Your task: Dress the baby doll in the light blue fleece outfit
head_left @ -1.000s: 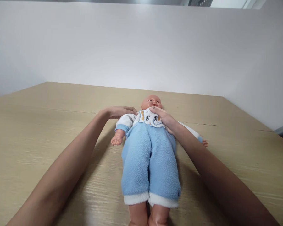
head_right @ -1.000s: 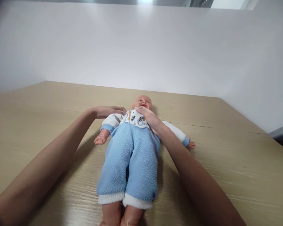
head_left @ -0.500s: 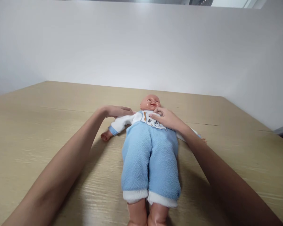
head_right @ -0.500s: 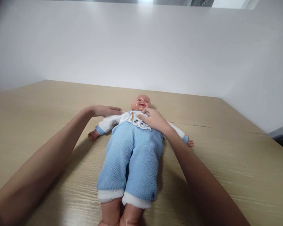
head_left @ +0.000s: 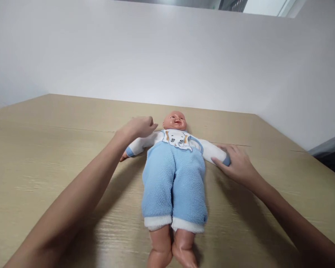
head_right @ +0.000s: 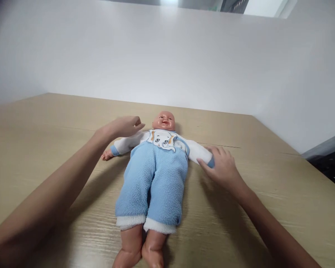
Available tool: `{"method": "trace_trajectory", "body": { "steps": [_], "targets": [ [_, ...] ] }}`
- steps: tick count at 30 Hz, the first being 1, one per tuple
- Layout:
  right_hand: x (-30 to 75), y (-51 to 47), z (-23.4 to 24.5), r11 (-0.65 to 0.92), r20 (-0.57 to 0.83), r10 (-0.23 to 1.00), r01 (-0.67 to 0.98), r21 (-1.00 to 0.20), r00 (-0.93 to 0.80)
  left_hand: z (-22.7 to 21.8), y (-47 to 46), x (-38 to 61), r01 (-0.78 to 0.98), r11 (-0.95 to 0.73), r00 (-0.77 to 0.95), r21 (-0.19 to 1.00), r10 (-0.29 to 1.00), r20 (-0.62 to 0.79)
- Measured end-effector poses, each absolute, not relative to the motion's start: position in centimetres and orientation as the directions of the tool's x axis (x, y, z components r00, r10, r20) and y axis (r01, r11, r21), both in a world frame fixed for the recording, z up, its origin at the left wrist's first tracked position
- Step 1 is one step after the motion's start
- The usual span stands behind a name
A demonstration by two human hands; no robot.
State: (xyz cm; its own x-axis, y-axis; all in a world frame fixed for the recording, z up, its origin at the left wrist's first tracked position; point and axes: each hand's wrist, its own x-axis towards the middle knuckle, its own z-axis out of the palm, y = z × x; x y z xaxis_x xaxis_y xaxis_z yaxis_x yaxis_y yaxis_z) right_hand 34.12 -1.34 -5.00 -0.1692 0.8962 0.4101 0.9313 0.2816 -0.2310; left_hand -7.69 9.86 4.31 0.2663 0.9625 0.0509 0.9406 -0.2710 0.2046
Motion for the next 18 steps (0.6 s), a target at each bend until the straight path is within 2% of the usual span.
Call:
{"method": "trace_trajectory", "body": {
  "steps": [3,5,7,11,13,15,18],
  "targets": [
    [37.4,-2.9,-6.6,0.279,0.379,0.909,0.927,-0.252,-0.171,4.8,7.2,-2.9,0.854,-0.458,0.366,0.246,0.866,0.341],
    [37.8,-3.2,-6.5,0.306,0.363,0.913,0.902,-0.303,-0.188,4.3,6.1,0.5,0.748,-0.624,0.501,0.228,0.755,0.423],
    [37.3,-3.2,-5.7,0.319,0.343,0.92,0.874,-0.368,-0.191,3.2,5.7,3.4,0.672,-0.716,0.606,0.187,0.677,0.418],
    [35.8,-3.1,-3.7,0.227,0.316,0.948,0.794,-0.564,-0.047,1.0,6.4,6.1,0.682,-0.718,0.657,0.137,0.685,0.315],
    [35.1,-2.7,-3.0,0.199,0.299,0.954,0.683,-0.703,0.03,0.4,6.5,6.0,0.675,-0.721,0.643,0.158,0.68,0.353],
    [34.0,-1.9,-2.5,0.24,0.306,0.95,0.493,-0.836,0.057,0.3,6.3,5.6,0.608,-0.762,0.634,0.225,0.636,0.44],
    [31.4,0.1,-2.0,0.346,0.369,0.924,0.194,-0.918,0.096,0.7,5.3,4.9,0.467,-0.837,0.638,0.287,0.543,0.546]
  ]
}}
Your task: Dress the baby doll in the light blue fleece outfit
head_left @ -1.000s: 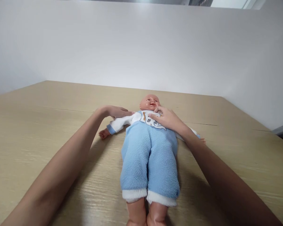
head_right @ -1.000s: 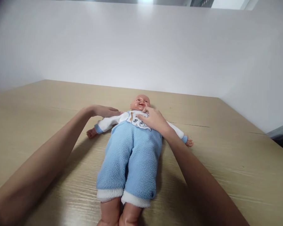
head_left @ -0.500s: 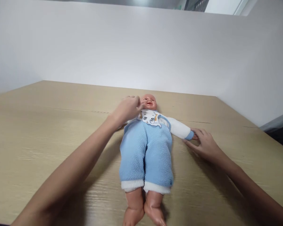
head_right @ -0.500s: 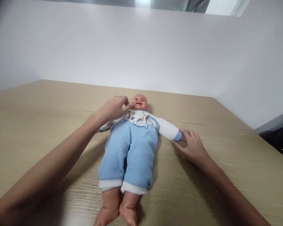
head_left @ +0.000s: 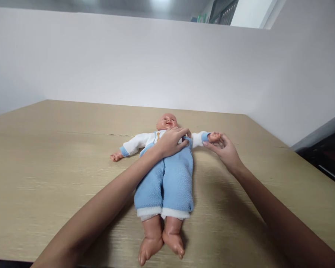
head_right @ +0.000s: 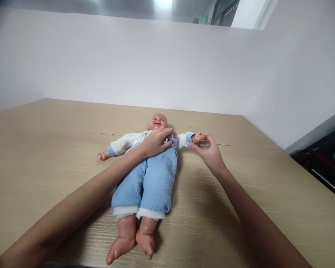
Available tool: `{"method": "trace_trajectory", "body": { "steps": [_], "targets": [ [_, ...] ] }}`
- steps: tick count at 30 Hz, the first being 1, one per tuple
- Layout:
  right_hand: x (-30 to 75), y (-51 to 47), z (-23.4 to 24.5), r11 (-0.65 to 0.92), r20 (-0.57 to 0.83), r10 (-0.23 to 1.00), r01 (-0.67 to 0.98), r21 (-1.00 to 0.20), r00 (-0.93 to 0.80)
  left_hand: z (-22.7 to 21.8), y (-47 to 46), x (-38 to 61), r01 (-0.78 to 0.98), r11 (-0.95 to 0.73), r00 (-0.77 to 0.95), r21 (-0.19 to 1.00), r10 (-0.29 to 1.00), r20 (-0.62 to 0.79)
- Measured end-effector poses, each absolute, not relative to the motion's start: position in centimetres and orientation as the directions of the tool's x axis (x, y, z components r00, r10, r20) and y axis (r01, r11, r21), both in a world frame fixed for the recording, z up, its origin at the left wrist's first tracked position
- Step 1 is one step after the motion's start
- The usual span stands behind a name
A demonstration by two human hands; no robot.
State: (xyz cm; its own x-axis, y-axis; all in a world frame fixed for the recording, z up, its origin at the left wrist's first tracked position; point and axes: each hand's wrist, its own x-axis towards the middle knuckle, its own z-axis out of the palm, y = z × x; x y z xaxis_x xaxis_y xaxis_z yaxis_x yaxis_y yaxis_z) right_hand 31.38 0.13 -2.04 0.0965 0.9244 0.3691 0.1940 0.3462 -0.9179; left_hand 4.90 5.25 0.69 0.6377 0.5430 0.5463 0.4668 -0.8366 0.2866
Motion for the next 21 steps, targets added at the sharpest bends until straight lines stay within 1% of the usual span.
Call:
{"method": "trace_trajectory", "body": {
  "steps": [2,6,7,9,11,13,15,18,20,21],
  "targets": [
    [29.2,1.5,-2.1,0.395,0.405,0.905,0.098,-0.913,0.13,1.0,4.4,4.6,0.424,-0.858,0.632,0.291,0.51,0.584],
    [25.3,2.9,-3.6,0.456,0.459,0.878,0.053,-0.888,0.133,1.3,3.1,4.1,0.393,-0.871,0.609,0.296,0.487,0.626],
    [24.7,2.9,-4.2,0.468,0.474,0.872,0.071,-0.881,0.12,1.2,3.0,4.0,0.394,-0.872,0.597,0.291,0.483,0.641],
    [24.0,2.5,-5.2,0.502,0.518,0.851,0.159,-0.85,0.084,1.1,2.9,4.0,0.393,-0.879,0.569,0.271,0.464,0.679],
    [24.0,1.8,-5.7,0.54,0.568,0.822,0.276,-0.795,0.028,1.1,2.9,4.0,0.375,-0.891,0.541,0.256,0.434,0.721],
    [24.2,0.9,-5.5,0.573,0.599,0.799,0.363,-0.735,-0.048,1.1,3.1,4.3,0.355,-0.895,0.512,0.271,0.429,0.745],
    [24.4,0.2,-4.8,0.597,0.612,0.783,0.404,-0.693,-0.108,1.2,3.5,4.6,0.347,-0.877,0.464,0.331,0.468,0.753],
    [24.2,-0.5,-4.0,0.609,0.623,0.77,0.449,-0.653,-0.138,1.2,4.4,4.9,0.334,-0.801,0.377,0.497,0.597,0.708],
    [23.8,-0.6,-3.8,0.587,0.607,0.787,0.432,-0.685,-0.11,0.8,5.2,5.0,0.365,-0.7,0.335,0.614,0.714,0.615],
    [23.6,-0.5,-3.9,0.565,0.581,0.81,0.381,-0.732,-0.084,0.6,5.6,5.0,0.4,-0.645,0.319,0.651,0.764,0.561]
  ]
}}
